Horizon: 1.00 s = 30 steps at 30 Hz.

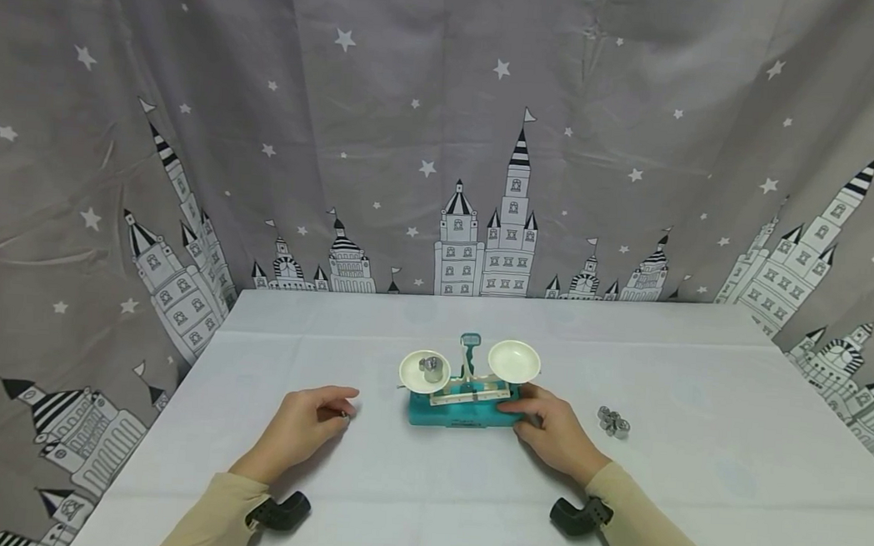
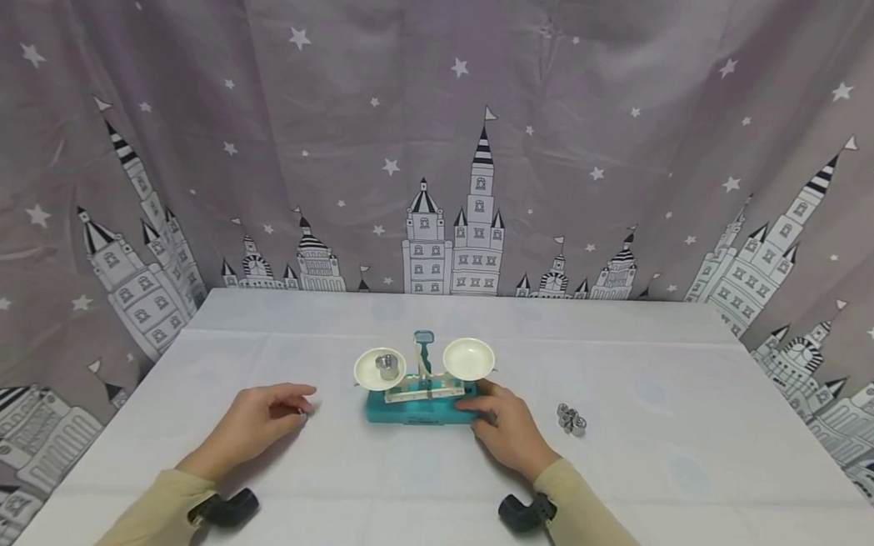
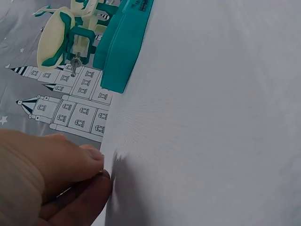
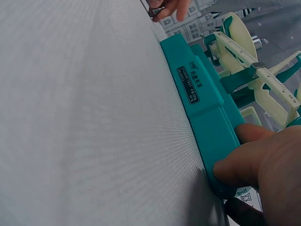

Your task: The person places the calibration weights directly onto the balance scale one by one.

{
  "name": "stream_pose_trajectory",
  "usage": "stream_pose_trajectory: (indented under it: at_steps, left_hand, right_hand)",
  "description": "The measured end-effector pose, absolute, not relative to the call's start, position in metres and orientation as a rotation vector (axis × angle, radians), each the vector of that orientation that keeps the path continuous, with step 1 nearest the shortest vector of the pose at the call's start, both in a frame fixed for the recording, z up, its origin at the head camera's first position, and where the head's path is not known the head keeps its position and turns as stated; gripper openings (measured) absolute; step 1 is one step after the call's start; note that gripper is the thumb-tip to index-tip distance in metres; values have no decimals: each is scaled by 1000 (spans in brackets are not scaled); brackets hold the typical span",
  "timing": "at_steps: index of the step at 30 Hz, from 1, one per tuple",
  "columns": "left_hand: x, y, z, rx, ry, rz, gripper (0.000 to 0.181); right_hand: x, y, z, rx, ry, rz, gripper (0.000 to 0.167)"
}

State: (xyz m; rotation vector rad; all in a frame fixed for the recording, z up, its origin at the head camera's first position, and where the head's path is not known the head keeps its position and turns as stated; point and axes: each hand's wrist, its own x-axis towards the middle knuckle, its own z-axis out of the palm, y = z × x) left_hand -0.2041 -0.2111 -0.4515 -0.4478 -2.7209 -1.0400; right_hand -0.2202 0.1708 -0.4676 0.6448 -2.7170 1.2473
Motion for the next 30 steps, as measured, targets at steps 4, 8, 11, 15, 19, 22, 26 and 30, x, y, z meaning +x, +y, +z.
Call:
stream_pose_trajectory:
  at_steps: [4, 8, 11, 15, 19, 22, 26, 30]
  left_hand:
    - [-204, -210, -451, -458, -2685, -1013, 42]
    - [-204, -208, -451, -481, -2613, -1011, 45]
    - [-204, -208, -451, -499, -2562, -1015, 45]
    - [-204, -208, -452, -517, -2529, -1018, 43]
    - [-203, -207, -451, -513, -2521, -1027, 38]
    - [-203, -207, -449, -465, -2538, -1043, 30]
    - [-201, -207, -445, -395, -2578, -1076, 21]
    - [-201, -206, -444, -390, -2594, -1085, 19]
  right_hand:
    - [-220, 171, -468, 644, -2720, 1255, 31]
    - [-220, 171, -467, 652, -2715, 1256, 31]
    - [-220, 171, -467, 663, -2709, 1251, 31]
    - [-220, 171, -468, 664, -2706, 1253, 31]
    - [-220, 171, -467, 662, -2707, 1256, 31]
    - [-221, 171, -467, 657, -2709, 1264, 31]
    - [-221, 171, -467, 650, -2714, 1270, 31]
    - [-220, 171, -467, 652, -2713, 1266, 31]
